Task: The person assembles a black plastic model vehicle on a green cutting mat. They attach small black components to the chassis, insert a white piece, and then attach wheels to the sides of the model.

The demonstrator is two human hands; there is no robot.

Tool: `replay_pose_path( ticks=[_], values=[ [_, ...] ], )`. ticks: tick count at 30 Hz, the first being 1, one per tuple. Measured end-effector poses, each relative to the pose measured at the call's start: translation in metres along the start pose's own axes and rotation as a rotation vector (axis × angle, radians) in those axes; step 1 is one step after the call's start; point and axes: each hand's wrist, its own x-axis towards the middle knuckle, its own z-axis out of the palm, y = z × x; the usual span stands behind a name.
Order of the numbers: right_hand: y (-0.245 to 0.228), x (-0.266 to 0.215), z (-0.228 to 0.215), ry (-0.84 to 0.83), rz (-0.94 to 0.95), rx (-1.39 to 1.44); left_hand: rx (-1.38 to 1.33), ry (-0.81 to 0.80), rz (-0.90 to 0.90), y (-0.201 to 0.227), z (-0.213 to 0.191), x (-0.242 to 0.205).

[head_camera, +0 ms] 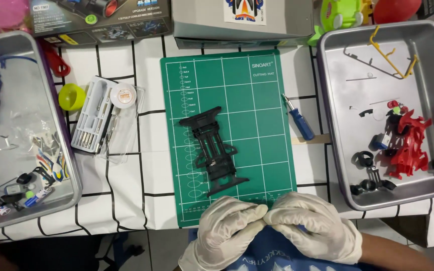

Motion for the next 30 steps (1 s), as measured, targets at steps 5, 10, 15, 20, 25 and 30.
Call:
replay_pose_path(
  ticks=[5,10,15,20,25,30],
  values=[
    [-0.001,0.017,0.012,0.023,0.15,0.047,0.066,0.04,0.003,-0.01,-0.016,-0.001],
    [0.009,0.023,0.015,0.127,0.233,0.083,-0.226,0.128,-0.331,-0.003,-0.028,0.005],
    [0.001,0.049,0.014,-0.03,0.182,-0.02,-0.284,0.187,-0.512,-0.01,-0.018,-0.008],
    [0.004,0.049,0.022,-0.01,0.167,0.001,-0.279,0.144,-0.425,-0.003,-0.028,0.012],
    [0.003,0.049,0.024,0.074,0.245,-0.036,-0.24,0.121,-0.308,0.0,-0.036,0.018],
    [0.004,0.051,0.029,0.088,0.259,-0.055,0.13,0.139,-0.075,-0.001,-0.034,0.031]
  ],
)
